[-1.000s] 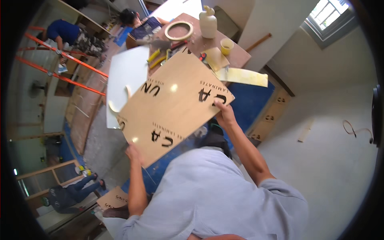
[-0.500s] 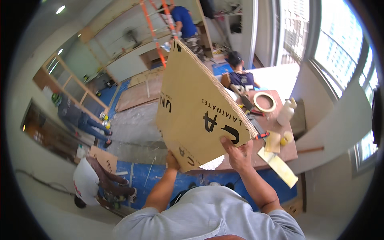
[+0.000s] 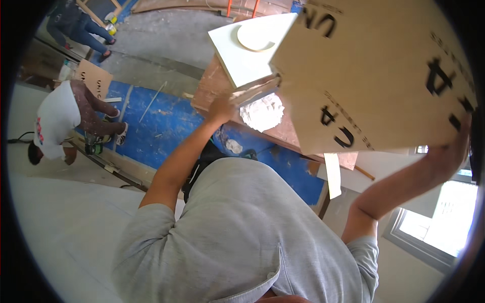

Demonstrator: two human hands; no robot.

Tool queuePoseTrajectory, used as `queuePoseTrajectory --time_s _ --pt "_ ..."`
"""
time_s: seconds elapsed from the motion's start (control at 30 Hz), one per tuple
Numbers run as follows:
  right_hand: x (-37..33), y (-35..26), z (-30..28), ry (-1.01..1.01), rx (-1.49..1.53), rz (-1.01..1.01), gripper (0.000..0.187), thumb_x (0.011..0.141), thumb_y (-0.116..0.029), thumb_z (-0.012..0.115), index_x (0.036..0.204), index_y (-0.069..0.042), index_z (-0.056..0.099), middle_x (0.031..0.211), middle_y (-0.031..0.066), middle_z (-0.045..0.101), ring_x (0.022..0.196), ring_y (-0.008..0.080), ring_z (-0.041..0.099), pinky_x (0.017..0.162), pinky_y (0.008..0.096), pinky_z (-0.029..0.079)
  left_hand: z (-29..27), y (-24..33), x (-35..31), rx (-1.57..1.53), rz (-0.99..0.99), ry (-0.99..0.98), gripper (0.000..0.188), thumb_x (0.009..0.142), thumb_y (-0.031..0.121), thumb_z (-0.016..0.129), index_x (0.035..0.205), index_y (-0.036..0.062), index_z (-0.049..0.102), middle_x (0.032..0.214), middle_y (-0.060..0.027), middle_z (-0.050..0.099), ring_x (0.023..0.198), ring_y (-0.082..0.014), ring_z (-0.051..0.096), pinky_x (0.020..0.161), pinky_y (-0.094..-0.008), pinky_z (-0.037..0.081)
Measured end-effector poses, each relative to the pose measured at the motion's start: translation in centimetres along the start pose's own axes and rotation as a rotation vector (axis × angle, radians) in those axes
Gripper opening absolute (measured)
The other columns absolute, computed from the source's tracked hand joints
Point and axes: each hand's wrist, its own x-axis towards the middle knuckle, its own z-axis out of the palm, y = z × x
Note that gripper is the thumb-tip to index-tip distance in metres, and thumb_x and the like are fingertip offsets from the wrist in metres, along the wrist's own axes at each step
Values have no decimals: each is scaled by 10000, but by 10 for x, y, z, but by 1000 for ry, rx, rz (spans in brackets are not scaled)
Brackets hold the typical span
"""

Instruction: The person applies adhesive edging tape to the edges of a laminate wood panel, smooths it down with a block, trims the excess, and wipes the edges with a cloth.

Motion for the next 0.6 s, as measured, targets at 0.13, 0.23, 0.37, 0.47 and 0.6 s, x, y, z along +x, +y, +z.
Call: queuePoseTrajectory --time_s 0.13,0.23,0.37,0.47,0.6 --pt "-6 -31 -24 80 -299 -18 442 929 -73 771 1309 107 636 1211 192 719 1063 271 723 877 348 628 -4 -34 -29 -88 7 210 567 815 192 812 1312 9 611 1271 -217 624 1144 -431 618 941 -521 512" --pt "-34 -96 37 361 -134 340 425 954 -140 767 1283 97 638 1177 191 709 1035 268 723 823 363 648 27 -54 -29 -160 89 244 603 817 176 823 1342 12 578 1351 -229 555 1190 -449 589 975 -529 496" --pt "-48 -101 16 245 -439 299 488 953 -171 772 1303 128 612 1194 209 699 1052 292 716 825 356 645 22 -49 -10 -237 -15 108 667 818 175 824 1399 23 533 1359 -244 537 1184 -465 588 997 -523 492" --pt "-64 -84 -15 20 -630 82 495 956 -171 765 1314 130 602 1200 209 695 1052 295 717 833 360 651 10 -43 6 -194 -18 73 692 825 163 812 1432 33 505 1372 -246 537 1173 -469 596 995 -528 496" --pt "-95 -69 -20 145 -462 147 498 962 -163 757 1326 130 584 1205 214 690 1054 298 717 837 380 659 7 -47 16 -223 86 82 675 837 130 783 1444 46 500 1318 -246 602 1138 -469 615 981 -536 501"
